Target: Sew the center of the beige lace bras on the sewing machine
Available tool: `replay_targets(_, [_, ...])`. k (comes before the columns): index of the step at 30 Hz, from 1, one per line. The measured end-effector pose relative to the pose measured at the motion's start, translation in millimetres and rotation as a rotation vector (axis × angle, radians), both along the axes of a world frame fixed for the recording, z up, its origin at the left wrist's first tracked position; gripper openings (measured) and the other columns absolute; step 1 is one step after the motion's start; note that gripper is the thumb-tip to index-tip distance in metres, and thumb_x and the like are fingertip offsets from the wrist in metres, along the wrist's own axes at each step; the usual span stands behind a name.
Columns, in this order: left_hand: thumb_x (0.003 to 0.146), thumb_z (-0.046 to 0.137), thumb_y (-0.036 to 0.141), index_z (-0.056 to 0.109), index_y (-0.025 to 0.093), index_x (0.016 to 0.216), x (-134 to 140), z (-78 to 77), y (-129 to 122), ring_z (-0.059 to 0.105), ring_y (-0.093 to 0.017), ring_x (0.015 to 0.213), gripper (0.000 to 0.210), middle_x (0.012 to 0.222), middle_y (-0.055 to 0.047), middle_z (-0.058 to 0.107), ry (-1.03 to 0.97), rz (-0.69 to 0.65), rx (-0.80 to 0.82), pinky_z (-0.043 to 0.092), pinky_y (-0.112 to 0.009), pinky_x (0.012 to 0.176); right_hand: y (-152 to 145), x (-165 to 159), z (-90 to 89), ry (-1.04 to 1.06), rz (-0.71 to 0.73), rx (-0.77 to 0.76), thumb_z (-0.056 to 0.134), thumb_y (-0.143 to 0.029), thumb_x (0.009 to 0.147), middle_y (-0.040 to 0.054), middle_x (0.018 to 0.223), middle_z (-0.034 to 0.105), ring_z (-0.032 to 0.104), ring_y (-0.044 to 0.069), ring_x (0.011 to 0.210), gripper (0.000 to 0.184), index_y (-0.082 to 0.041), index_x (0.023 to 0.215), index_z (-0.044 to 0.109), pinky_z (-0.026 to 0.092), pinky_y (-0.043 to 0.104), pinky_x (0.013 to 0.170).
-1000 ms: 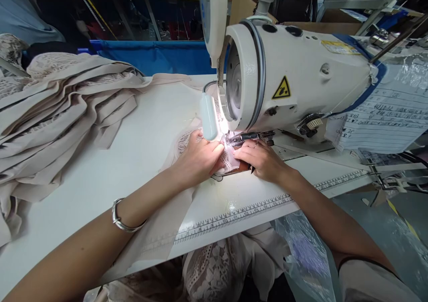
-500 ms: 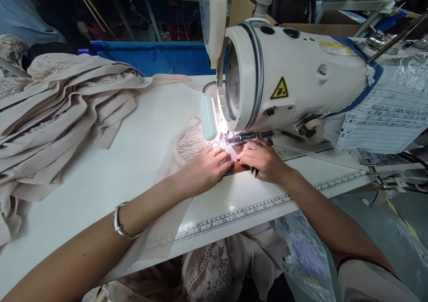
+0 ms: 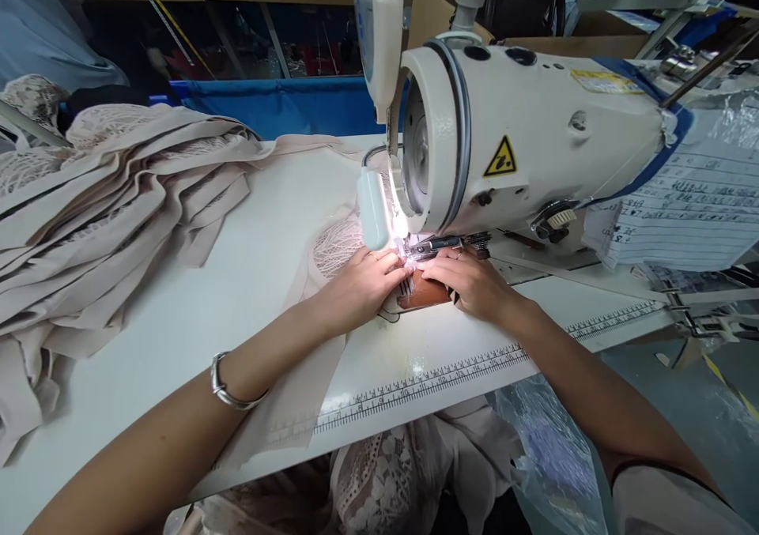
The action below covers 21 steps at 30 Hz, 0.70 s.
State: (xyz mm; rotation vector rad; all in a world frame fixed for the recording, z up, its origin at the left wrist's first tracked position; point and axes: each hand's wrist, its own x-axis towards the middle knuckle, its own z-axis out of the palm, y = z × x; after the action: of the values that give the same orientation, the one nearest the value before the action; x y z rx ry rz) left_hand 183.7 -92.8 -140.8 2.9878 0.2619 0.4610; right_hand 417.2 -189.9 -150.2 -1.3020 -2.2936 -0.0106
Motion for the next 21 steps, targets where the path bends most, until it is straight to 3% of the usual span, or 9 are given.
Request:
replay_targets(7, [0.096, 0.042, 0.005, 0.061, 0.014, 0.129, -2, -3.4, 9, 0.065, -0.027, 0.115, 0.039, 0.131, -0.015, 0.067, 0.015, 0.048, -0.061, 0.047, -0.049, 0.102, 0, -2, 3.7, 0.014, 0.021, 0.017, 0.044, -0.003, 0.088, 0.0088, 0.111, 0.073, 0.063, 0.026, 0.104, 0.034, -0.021, 0.103, 0.068, 0.052, 0.038, 0.083])
replay_targets(15, [0.101, 0.037, 0.010, 0.057, 0.014, 0.136, -1, -1.4, 13, 0.066, -0.027, 0.116, 0.041, 0.143, -0.018, 0.060, 0.074, 0.148, -0.128, 0.044, -0.057, 0.109, -9, 1, 17.1, -0.146, -0.123, 0.040, 0.044, 0.001, 0.073, 0.0020, 0.073, 0.066, 0.057, 0.018, 0.065, 0.029, -0.021, 0.083, 0.061, 0.037, 0.030, 0.057])
replay_targets(17, [0.103, 0.036, 0.012, 0.054, 0.014, 0.140, -1, -1.0, 14, 0.065, -0.027, 0.118, 0.042, 0.141, -0.017, 0.062, 0.101, 0.172, -0.148, 0.041, -0.058, 0.112, -10, 5, 21.4, -0.213, -0.233, 0.016, 0.051, -0.008, 0.080, 0.0007, 0.064, 0.065, 0.055, 0.018, 0.057, 0.020, -0.022, 0.086, 0.064, 0.034, 0.030, 0.053])
replay_targets(19, [0.105, 0.036, 0.019, 0.053, 0.016, 0.141, 0, -1.4, 16, 0.061, -0.028, 0.123, 0.040, 0.139, -0.016, 0.063, 0.105, 0.187, -0.170, 0.035, -0.061, 0.116, -8, 9, 26.2, -0.273, -0.342, -0.016, 0.060, -0.028, 0.087, 0.0028, 0.063, 0.067, 0.056, 0.021, 0.055, 0.009, -0.022, 0.087, 0.067, 0.035, 0.032, 0.054])
replay_targets(21, [0.106, 0.038, 0.027, 0.053, 0.017, 0.140, 1, -2.0, 18, 0.055, -0.030, 0.132, 0.039, 0.141, -0.015, 0.062, 0.112, 0.202, -0.199, 0.027, -0.063, 0.120, -1, 14, 29.6, -0.304, -0.400, -0.014, 0.062, -0.045, 0.090, 0.0081, 0.068, 0.070, 0.060, 0.025, 0.060, 0.026, -0.020, 0.086, 0.069, 0.042, 0.036, 0.060])
